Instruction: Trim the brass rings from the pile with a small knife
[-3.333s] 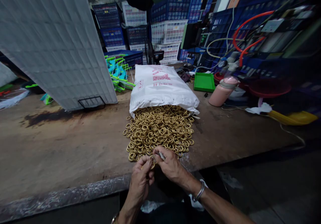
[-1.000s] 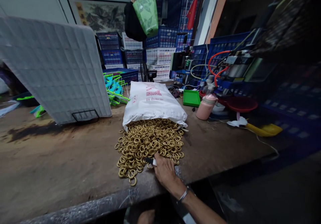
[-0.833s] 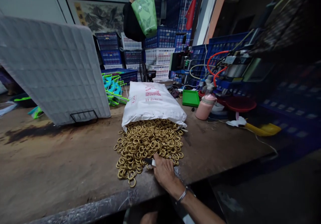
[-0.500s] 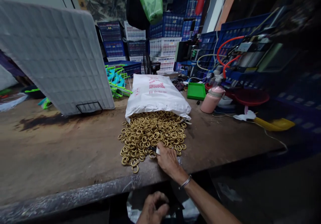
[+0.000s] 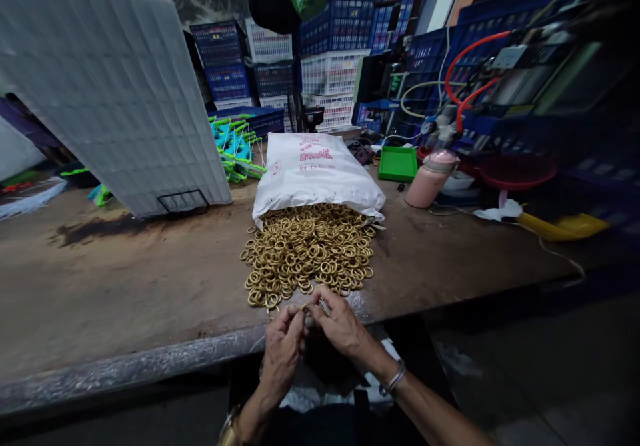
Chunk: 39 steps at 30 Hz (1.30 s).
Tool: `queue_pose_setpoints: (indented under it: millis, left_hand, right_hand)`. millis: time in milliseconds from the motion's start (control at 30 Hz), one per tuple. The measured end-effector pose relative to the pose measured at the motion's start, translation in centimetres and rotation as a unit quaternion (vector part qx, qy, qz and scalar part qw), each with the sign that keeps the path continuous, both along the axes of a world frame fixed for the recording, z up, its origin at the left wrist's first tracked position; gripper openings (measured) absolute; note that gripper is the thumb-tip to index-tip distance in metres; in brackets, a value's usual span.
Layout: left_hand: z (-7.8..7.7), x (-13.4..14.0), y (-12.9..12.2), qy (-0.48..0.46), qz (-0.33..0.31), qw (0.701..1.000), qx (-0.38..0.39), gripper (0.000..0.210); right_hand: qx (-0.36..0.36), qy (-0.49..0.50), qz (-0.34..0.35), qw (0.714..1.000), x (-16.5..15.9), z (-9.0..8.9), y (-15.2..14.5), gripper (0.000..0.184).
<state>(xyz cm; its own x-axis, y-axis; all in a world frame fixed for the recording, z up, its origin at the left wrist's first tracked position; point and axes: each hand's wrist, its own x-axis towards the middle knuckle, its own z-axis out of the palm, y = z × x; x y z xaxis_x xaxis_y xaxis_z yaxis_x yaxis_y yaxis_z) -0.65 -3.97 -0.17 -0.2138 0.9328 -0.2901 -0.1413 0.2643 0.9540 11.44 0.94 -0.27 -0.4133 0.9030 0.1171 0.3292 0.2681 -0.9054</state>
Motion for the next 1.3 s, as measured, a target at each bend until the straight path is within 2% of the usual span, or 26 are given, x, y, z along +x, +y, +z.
queue_pose_setpoints:
  millis: [133, 300, 400, 533, 633, 800, 933, 1033, 1133, 1200, 1300]
  left_hand:
    - [0.1, -0.2, -0.4, 0.025, -0.010, 0.999, 0.025, 0.031]
    - [-0.6, -0.5, -0.8, -0.041, -0.070, 0.996, -0.028, 0.035]
    - [-1.1, -0.7, -0.9, -0.109, -0.091, 0.989, -0.026, 0.032]
    - [-1.1, -0.8, -0.9, -0.153, -0.077, 0.985, -0.015, 0.028]
    - [-0.7, -0.8, -0.8, -0.140, -0.061, 0.988, -0.005, 0.029]
    - [-0.7, -0.9, -0.6, -0.075, -0.070, 0.994, 0.027, 0.031]
    - [-1.4, -1.0, -0.6, -0.046, -0.051, 0.997, 0.045, 0.031]
    - [-1.3, -1.1, -0.7, -0.039, -0.043, 0.998, 0.040, 0.034]
    - [-0.6, -1.1, -1.5, -0.046, -0.036, 0.998, 0.025, 0.035]
    - [-0.3, -1.1, -2.3, -0.066, -0.053, 0.996, 0.030, 0.032]
    - [-0.5, -1.0, -3.3, -0.147, -0.067, 0.987, 0.013, 0.030]
  right_hand:
    - [-0.061, 0.005, 0.000, 0.998, -0.2, -0.2, -0.2, 0.021]
    - [-0.082, -0.017, -0.005, 0.996, -0.5, -0.5, -0.4, 0.015]
    - [-0.072, -0.015, 0.001, 0.997, -0.6, -0.6, -0.2, 0.015]
    - [-0.044, -0.065, -0.026, 0.997, -0.4, -0.7, 0.0, 0.018]
    - [0.010, -0.154, -0.009, 0.988, 0.0, -0.5, -0.3, 0.012]
    - [0.090, -0.248, 0.060, 0.963, 0.3, -0.9, -0.9, 0.027]
    - [0.094, -0.302, 0.066, 0.946, -0.1, -1.2, -1.1, 0.030]
    - [0.083, -0.344, 0.065, 0.933, -0.5, -0.8, -1.1, 0.029]
    - [0.080, -0.370, 0.047, 0.924, -0.7, -0.4, -1.0, 0.030]
    - [0.075, -0.382, 0.017, 0.921, -0.9, -0.5, -0.6, 0.030]
    - [0.090, -0.388, -0.033, 0.917, -1.1, -0.9, 0.1, 0.033]
